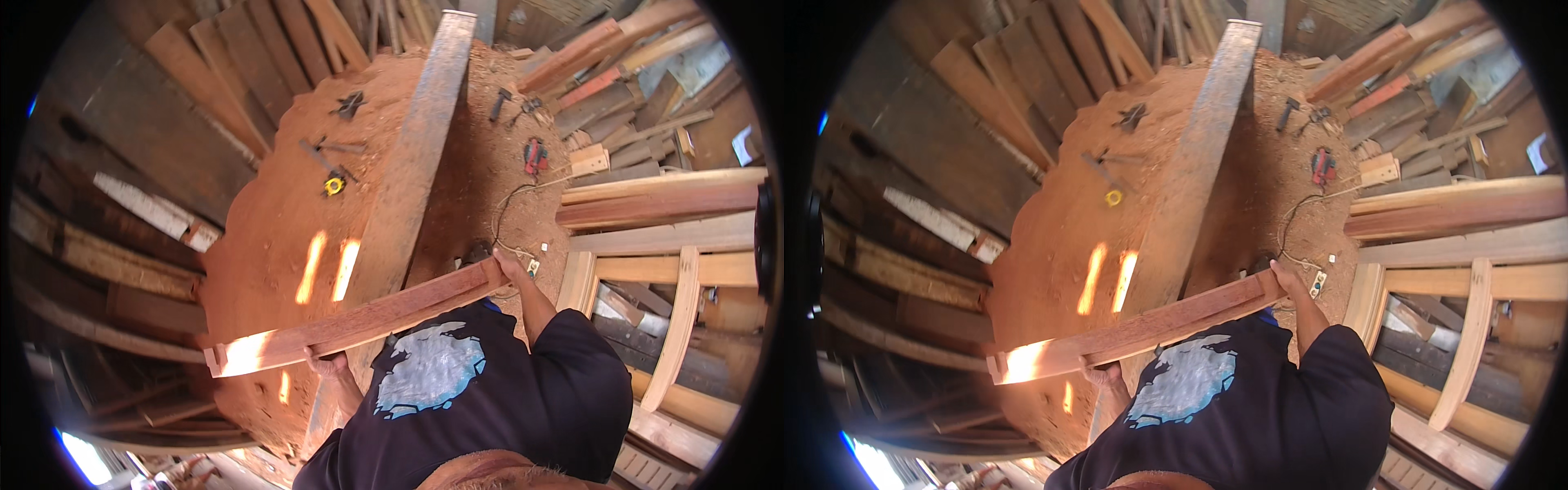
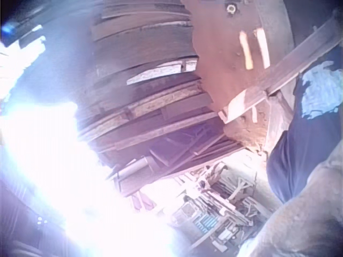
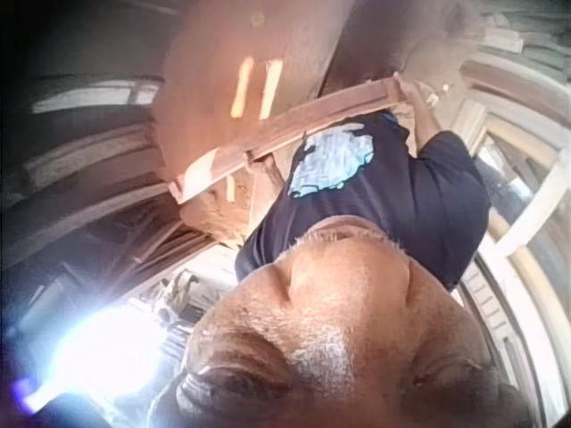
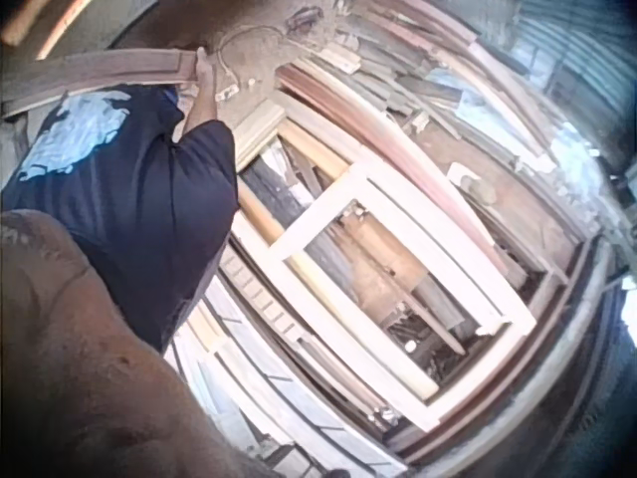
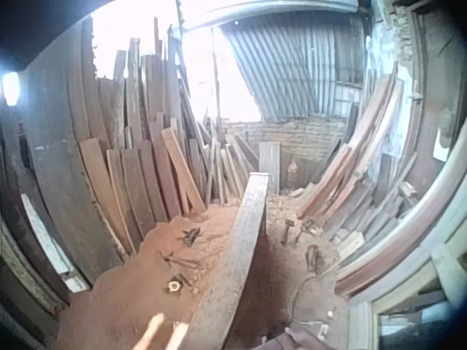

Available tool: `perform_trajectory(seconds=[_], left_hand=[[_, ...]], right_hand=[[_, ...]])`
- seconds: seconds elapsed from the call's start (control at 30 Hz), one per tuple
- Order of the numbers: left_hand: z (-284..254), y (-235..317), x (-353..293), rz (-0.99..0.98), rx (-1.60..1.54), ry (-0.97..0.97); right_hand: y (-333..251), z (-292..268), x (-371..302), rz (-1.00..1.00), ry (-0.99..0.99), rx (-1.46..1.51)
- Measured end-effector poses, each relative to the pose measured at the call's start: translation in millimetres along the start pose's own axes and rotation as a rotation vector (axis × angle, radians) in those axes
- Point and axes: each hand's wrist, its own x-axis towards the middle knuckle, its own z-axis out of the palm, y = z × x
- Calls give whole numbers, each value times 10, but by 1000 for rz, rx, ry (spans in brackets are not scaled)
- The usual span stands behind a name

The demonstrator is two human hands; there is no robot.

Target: The person measures and marks a wooden plank using a try square and tape measure, then smooths the plank's surface with a hand plane. The person works on a sawhorse in a cluttered workshop.

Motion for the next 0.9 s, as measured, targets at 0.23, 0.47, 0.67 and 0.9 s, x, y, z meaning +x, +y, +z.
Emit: perform_trajectory(seconds=[0.23,0.47,0.67,0.9], left_hand=[[1800,-1160,451,-171,153,-166],[3434,-3031,349,-425,182,-410],[4363,-3924,87,-578,209,-447],[5094,-4714,565,-719,297,-437]], right_hand=[[553,-992,238,405,301,255],[1324,-2590,984,423,675,422],[883,-3398,837,431,801,644],[425,-3175,891,585,952,618]])
